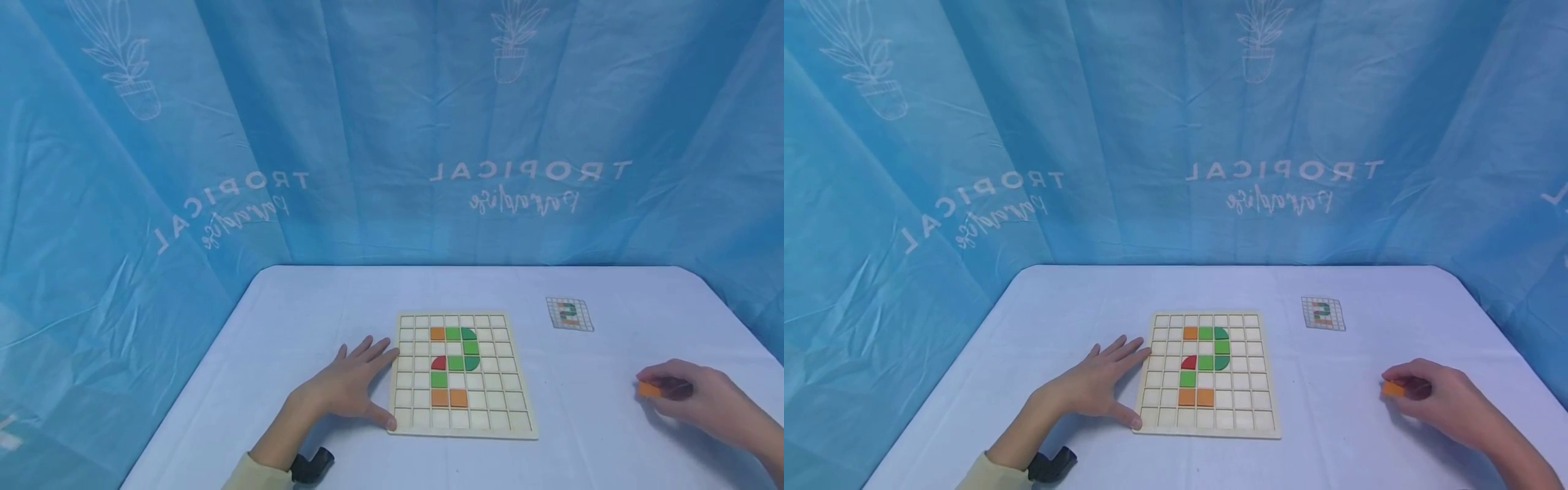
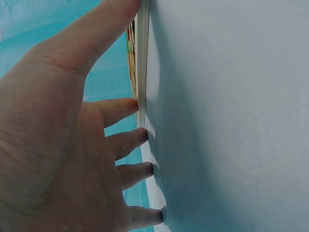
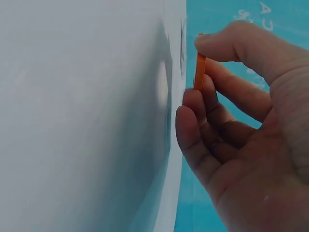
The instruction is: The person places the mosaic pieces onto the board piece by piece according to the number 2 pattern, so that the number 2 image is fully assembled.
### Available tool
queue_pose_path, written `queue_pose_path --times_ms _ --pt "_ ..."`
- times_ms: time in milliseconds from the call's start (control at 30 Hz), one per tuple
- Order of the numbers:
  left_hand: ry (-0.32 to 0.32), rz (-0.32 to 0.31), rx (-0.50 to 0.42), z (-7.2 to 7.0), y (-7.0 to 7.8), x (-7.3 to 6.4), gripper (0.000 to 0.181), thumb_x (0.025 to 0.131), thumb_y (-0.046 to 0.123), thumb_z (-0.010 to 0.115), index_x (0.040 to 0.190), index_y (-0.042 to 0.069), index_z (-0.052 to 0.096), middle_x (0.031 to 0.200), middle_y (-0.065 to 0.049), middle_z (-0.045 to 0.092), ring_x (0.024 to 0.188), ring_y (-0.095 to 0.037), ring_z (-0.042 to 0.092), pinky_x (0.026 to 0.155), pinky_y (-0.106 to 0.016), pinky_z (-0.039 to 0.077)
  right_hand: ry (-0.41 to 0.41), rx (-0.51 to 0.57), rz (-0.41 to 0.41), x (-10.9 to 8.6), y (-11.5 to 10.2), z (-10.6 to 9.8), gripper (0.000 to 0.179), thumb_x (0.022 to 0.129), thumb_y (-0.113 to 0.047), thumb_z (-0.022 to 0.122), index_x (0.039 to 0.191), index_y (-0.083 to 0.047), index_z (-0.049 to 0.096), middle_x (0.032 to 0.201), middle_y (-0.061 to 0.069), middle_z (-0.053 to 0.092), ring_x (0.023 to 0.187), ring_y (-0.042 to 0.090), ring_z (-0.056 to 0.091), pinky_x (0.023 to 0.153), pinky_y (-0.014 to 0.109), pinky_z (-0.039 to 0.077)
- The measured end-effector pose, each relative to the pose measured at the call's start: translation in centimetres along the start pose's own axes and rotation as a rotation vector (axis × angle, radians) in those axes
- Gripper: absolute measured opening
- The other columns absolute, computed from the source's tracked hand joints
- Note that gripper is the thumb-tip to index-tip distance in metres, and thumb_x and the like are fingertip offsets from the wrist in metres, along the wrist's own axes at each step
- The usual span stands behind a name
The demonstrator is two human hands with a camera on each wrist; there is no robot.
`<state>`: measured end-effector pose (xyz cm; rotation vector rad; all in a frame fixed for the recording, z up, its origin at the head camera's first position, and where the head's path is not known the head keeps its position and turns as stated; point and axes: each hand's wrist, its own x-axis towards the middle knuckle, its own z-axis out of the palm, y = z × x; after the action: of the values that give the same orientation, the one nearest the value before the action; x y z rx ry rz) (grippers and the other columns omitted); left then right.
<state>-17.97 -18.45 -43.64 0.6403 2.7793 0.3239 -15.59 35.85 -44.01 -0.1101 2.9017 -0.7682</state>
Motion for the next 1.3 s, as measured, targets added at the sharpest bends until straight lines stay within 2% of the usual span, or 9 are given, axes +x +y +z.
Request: queue_pose_path --times_ms 133,333,633,767,1000,1300 --pt "-0.004 0.001 0.004 0.0 0.0 0.1 0.123 0.049 0.088 0.063 0.152 0.030 0.029 0.159 0.003 0.018 0.146 -0.027 0.006 0.109 -0.064 0.007 0.001 0.008 -0.014 0.3 -0.6 0.0 0.042 0.073 -0.019 0.080 0.109 0.000 0.068 0.101 0.009 0.067 0.088 0.025 0.063 0.066 0.033 0.055" --pt "0.003 0.005 0.007 0.0 0.0 0.2 0.123 0.049 0.088 0.063 0.152 0.030 0.030 0.159 0.002 0.018 0.145 -0.028 0.006 0.109 -0.064 0.007 0.009 0.031 -0.055 0.4 -1.5 0.4 0.040 0.073 -0.020 0.080 0.108 -0.003 0.069 0.101 0.006 0.067 0.088 0.022 0.062 0.065 0.022 0.052" --pt "0.004 0.011 0.004 -0.1 0.0 0.1 0.122 0.050 0.086 0.065 0.152 0.029 0.030 0.159 0.001 0.019 0.145 -0.028 0.007 0.109 -0.064 0.007 0.095 0.103 -0.152 1.0 -3.1 1.1 0.037 0.077 -0.023 0.081 0.110 -0.011 0.070 0.102 0.001 0.066 0.083 0.008 0.059 0.070 0.019 0.051" --pt "-0.005 0.000 0.001 -0.1 0.1 0.1 0.123 0.050 0.086 0.066 0.152 0.028 0.030 0.159 0.001 0.019 0.145 -0.028 0.006 0.109 -0.064 0.007 0.086 0.152 -0.180 1.3 -4.1 1.6 0.036 0.078 -0.020 0.080 0.111 -0.010 0.069 0.103 0.001 0.066 0.082 0.009 0.060 0.071 0.019 0.052" --pt "-0.009 -0.010 -0.003 -0.2 0.1 0.0 0.123 0.049 0.087 0.065 0.152 0.029 0.030 0.159 0.002 0.018 0.145 -0.028 0.006 0.109 -0.064 0.006 0.071 0.172 -0.228 2.4 -6.7 2.8 0.031 0.077 -0.018 0.080 0.107 -0.013 0.070 0.097 -0.005 0.066 0.080 0.011 0.059 0.071 0.021 0.052" --pt "-0.011 -0.010 0.004 -0.1 0.0 0.1 0.124 0.049 0.088 0.064 0.152 0.029 0.030 0.159 0.002 0.018 0.145 -0.028 0.006 0.109 -0.064 0.006 0.010 0.226 -0.269 2.9 -9.2 3.8 0.033 0.073 -0.010 0.078 0.105 -0.013 0.071 0.094 -0.005 0.065 0.080 0.014 0.058 0.071 0.024 0.052"
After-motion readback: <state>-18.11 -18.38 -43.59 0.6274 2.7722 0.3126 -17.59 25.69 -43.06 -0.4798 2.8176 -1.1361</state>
